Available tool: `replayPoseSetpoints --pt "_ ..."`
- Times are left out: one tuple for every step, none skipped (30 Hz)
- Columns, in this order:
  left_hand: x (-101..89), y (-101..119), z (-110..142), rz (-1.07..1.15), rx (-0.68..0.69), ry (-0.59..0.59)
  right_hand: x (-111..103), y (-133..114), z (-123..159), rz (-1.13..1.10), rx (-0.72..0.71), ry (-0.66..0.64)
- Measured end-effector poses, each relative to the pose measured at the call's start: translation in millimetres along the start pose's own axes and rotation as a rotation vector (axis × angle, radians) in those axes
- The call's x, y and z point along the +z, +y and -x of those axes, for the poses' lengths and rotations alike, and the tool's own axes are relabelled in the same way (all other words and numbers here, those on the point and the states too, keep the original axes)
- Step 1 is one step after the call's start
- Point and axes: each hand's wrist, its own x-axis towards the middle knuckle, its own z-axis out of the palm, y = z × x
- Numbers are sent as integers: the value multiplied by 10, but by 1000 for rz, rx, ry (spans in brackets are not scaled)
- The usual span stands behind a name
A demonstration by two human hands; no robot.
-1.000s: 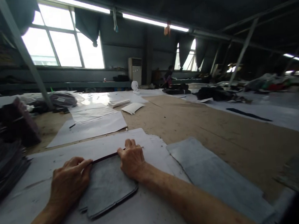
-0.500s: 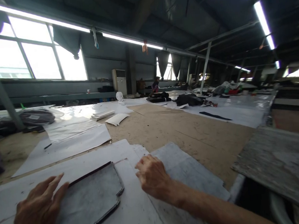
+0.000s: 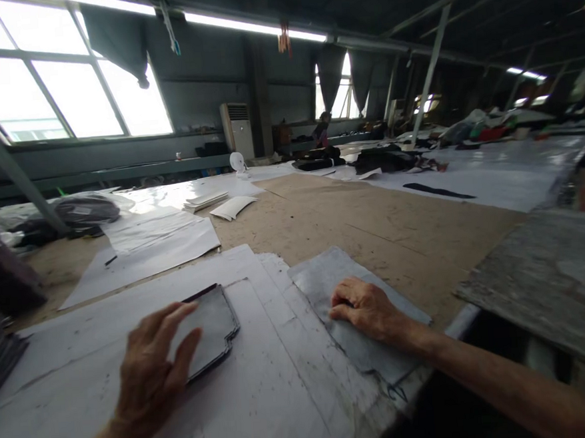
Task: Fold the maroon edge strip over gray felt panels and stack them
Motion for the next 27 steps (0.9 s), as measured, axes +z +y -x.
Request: replayPoseSetpoints --pt "23 203 -4 111 26 -63 16 7 -11 3 -25 1" --pt "52 399 -9 215 48 -114 32 13 -17 9 -52 2" --pt "84 581 -21 302 59 -162 47 17 -19 16 -80 2" --pt "115 744 -40 378 64 -208 63 19 -18 23 -105 4" --pt "144 886 -68 443 69 -249 78 21 -14 30 -125 8" --pt "170 1009 -104 491 77 -293 93 22 -8 35 -138 14" --pt "192 1113 -146 529 94 -336 107 25 -3 39 -144 24" --pt "214 1202 -190 559 117 -378 119 29 2 40 -141 37" --pt "237 1278 -231 577 147 -420 127 35 5 38 -132 50" --pt "263 1344 -267 588 178 -456 133 44 6 34 -119 62" --pt "295 1399 -295 593 202 -483 134 53 6 26 -103 73" --pt "333 1444 -313 591 216 -498 132 64 5 15 -86 81" --pt "376 1480 -322 584 217 -502 127 73 3 2 -68 87" --pt "421 1507 -322 575 206 -498 120 80 1 -12 -53 90" --pt "466 1525 -318 567 187 -487 112 83 0 -27 -38 93" --pt "507 1536 -311 560 165 -474 103 83 0 -42 -26 96" --pt "540 1542 -304 550 148 -467 93 80 0 -59 -14 98" --pt "564 1546 -298 541 136 -465 85 75 0 -76 -3 101" --pt "577 1550 -296 530 130 -469 77 69 -1 -96 9 104" --pt "580 1554 -297 520 130 -479 70 64 -3 -116 22 108" --pt "575 1560 -300 510 132 -491 63 62 -6 -138 37 114" --pt "565 1568 -306 503 136 -500 57 67 -10 -159 53 122" --pt "552 1576 -313 499 138 -509 50 79 -16 -180 71 133" --pt "540 1584 -320 498 138 -520 38 102 -21 -199 91 148" --pt "530 1590 -324 499 137 -532 19 135 -25 -215 113 168" --pt "524 1593 -327 502 132 -544 -11 180 -25 -227 136 197" --pt "525 1593 -326 507 129 -556 -55 234 -21 -232 159 238"
